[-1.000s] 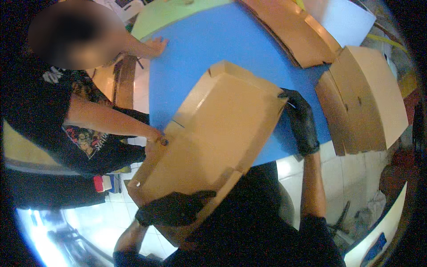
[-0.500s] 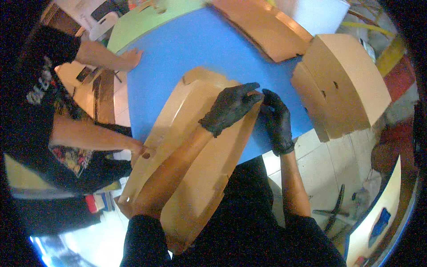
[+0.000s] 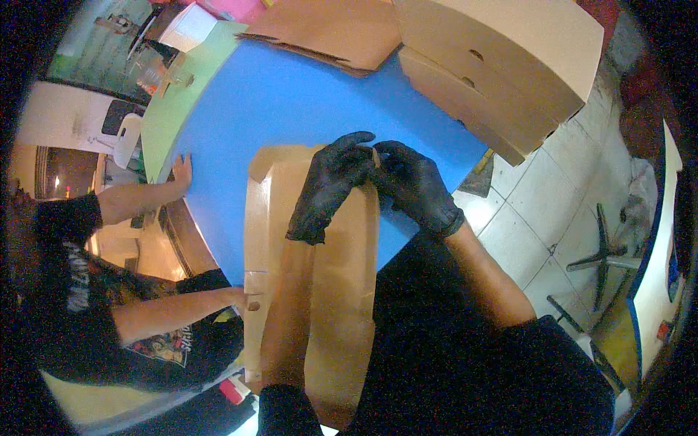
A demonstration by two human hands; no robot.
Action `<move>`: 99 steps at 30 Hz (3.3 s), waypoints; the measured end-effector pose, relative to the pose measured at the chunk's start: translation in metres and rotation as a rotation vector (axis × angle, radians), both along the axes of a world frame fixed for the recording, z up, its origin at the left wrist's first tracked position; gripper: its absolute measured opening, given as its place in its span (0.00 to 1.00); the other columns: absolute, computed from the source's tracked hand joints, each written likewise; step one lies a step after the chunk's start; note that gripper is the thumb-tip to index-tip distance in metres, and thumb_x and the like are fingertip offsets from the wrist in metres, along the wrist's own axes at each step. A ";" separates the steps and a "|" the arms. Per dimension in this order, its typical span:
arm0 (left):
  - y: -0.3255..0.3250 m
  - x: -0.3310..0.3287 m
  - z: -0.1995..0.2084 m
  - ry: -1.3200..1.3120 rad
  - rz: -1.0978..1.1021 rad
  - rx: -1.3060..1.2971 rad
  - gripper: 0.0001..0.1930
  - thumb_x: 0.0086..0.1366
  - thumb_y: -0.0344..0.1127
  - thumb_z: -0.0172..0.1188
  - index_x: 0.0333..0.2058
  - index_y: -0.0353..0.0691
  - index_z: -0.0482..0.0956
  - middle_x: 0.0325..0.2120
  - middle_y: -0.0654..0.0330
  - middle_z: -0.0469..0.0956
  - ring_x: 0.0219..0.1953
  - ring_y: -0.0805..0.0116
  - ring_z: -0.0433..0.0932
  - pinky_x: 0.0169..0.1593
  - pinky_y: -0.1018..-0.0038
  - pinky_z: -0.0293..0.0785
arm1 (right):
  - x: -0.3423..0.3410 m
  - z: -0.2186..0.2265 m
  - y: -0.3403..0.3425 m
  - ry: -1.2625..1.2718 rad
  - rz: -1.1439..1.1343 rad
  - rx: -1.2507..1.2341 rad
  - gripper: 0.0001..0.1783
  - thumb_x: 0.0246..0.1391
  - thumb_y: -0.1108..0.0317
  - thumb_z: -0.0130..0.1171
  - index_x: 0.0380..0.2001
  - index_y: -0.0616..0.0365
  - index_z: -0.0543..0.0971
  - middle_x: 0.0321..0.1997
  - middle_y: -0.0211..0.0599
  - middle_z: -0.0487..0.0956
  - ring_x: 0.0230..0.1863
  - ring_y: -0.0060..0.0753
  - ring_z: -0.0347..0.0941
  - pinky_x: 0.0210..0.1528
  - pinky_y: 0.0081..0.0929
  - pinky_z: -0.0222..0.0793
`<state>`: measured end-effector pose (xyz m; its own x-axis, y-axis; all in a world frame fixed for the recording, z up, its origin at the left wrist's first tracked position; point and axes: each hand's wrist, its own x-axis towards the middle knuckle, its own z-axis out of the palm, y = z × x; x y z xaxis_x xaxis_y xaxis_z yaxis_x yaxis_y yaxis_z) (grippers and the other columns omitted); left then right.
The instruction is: The person assembles flat cardboard pieces into small boxes on a blue table. They fold the flaps, tuck tabs into slots, and close the boxes, then place finished units aside. A second person is visible nearby but does not assist with the assembly.
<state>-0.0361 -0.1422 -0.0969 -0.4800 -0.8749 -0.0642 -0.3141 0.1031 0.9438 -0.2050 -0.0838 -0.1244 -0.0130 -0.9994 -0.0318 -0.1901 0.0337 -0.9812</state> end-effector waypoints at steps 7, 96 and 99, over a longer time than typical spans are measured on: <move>0.009 -0.009 0.013 -0.050 0.224 -0.184 0.19 0.60 0.23 0.62 0.50 0.39 0.75 0.29 0.63 0.78 0.33 0.74 0.75 0.37 0.73 0.76 | -0.005 -0.029 -0.014 0.039 -0.183 -0.269 0.13 0.52 0.74 0.64 0.43 0.60 0.81 0.34 0.31 0.81 0.33 0.22 0.75 0.37 0.24 0.73; 0.207 -0.087 0.007 -0.285 -0.969 -0.041 0.11 0.62 0.32 0.53 0.43 0.41 0.78 0.38 0.52 0.78 0.48 0.59 0.77 0.52 0.62 0.72 | -0.135 0.086 0.036 1.215 0.524 -0.332 0.20 0.44 0.70 0.62 0.45 0.58 0.81 0.46 0.50 0.81 0.48 0.53 0.76 0.53 0.42 0.72; 0.198 -0.082 0.016 -0.334 -0.994 -0.212 0.12 0.62 0.32 0.53 0.44 0.42 0.78 0.39 0.53 0.78 0.48 0.59 0.77 0.54 0.62 0.71 | -0.158 0.114 0.062 1.255 0.415 -0.302 0.19 0.45 0.70 0.62 0.44 0.59 0.81 0.46 0.51 0.81 0.48 0.54 0.77 0.53 0.42 0.72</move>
<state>-0.1183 0.0560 -0.0806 -0.9701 -0.1099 -0.2166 -0.2381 0.6066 0.7585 -0.3627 -0.0216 -0.0107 0.4311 -0.9023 -0.0019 -0.8980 -0.4288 -0.0988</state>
